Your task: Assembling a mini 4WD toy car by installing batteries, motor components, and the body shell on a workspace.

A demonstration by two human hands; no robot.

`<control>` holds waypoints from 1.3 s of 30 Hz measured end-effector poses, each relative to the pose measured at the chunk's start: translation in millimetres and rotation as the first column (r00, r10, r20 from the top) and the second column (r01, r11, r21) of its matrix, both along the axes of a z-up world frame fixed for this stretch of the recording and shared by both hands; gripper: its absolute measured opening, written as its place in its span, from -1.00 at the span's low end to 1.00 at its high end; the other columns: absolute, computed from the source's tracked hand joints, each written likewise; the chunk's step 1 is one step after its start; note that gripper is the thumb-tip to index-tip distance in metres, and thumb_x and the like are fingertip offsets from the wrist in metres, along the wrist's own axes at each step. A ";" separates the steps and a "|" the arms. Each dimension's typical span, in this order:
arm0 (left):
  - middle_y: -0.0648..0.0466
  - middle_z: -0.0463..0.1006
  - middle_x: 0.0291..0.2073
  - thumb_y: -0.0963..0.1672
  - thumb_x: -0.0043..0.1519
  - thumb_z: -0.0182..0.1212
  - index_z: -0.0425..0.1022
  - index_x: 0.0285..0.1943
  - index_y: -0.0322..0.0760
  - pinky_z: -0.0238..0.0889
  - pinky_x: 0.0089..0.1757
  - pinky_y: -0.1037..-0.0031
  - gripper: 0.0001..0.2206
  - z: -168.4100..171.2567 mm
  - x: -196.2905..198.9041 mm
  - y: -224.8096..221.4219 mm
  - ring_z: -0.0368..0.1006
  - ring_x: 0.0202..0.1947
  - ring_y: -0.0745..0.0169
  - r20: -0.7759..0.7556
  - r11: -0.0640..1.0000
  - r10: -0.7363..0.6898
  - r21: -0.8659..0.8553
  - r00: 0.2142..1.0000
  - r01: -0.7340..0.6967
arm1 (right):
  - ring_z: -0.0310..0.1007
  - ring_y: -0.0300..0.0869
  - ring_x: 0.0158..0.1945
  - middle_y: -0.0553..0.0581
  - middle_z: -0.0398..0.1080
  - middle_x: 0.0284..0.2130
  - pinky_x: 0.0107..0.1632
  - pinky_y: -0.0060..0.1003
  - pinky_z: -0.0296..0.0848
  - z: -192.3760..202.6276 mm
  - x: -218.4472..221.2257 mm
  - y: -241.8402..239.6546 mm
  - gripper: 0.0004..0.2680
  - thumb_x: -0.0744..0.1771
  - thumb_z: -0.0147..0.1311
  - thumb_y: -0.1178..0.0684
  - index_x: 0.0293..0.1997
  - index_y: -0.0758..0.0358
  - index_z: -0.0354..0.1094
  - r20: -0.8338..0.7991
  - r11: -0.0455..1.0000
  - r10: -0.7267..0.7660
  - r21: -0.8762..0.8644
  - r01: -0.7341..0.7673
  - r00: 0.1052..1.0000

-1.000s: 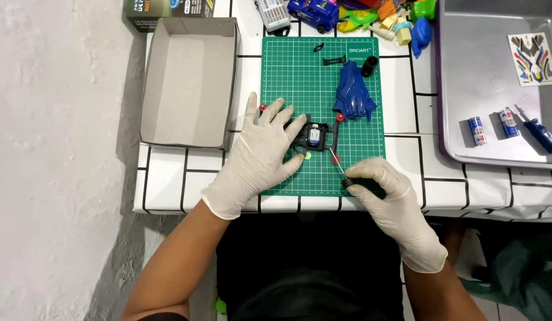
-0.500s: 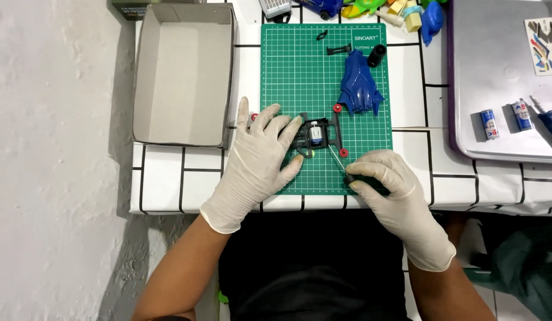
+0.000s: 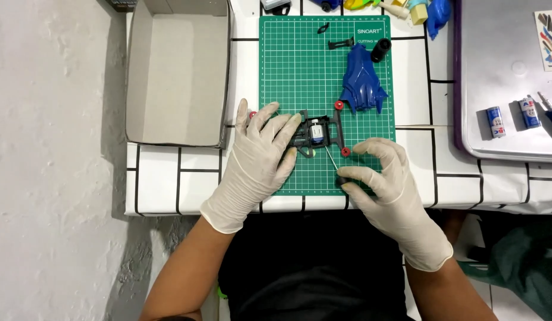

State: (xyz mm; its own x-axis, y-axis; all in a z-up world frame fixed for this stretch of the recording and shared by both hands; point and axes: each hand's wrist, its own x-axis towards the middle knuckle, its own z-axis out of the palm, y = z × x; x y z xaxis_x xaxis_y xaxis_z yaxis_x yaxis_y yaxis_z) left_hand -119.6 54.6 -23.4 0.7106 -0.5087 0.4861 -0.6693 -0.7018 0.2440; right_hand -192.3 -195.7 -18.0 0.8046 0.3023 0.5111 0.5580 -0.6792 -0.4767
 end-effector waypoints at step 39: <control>0.02 0.43 0.18 0.00 0.28 0.27 0.58 0.05 0.00 -0.51 0.39 -0.20 -0.78 -0.4 -28.7 -7.2 0.16 0.41 -0.05 0.070 1.000 -0.012 0.015 0.997 0.010 | 0.36 0.10 0.24 0.06 0.34 -0.01 0.13 0.03 0.35 -11.0 13.0 16.6 -0.80 0.29 0.29 0.12 -0.06 -0.01 0.38 -0.034 0.989 -0.086 -0.122 0.082 0.996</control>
State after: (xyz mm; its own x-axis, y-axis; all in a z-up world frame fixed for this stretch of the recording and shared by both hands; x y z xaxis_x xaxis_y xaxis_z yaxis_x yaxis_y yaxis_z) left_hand -148.3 47.5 -23.8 0.6695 -0.5239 0.5265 -0.6920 -0.6975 0.1858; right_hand -179.3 -179.1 -29.0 0.8482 0.2903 0.4431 0.4793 -0.7767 -0.4087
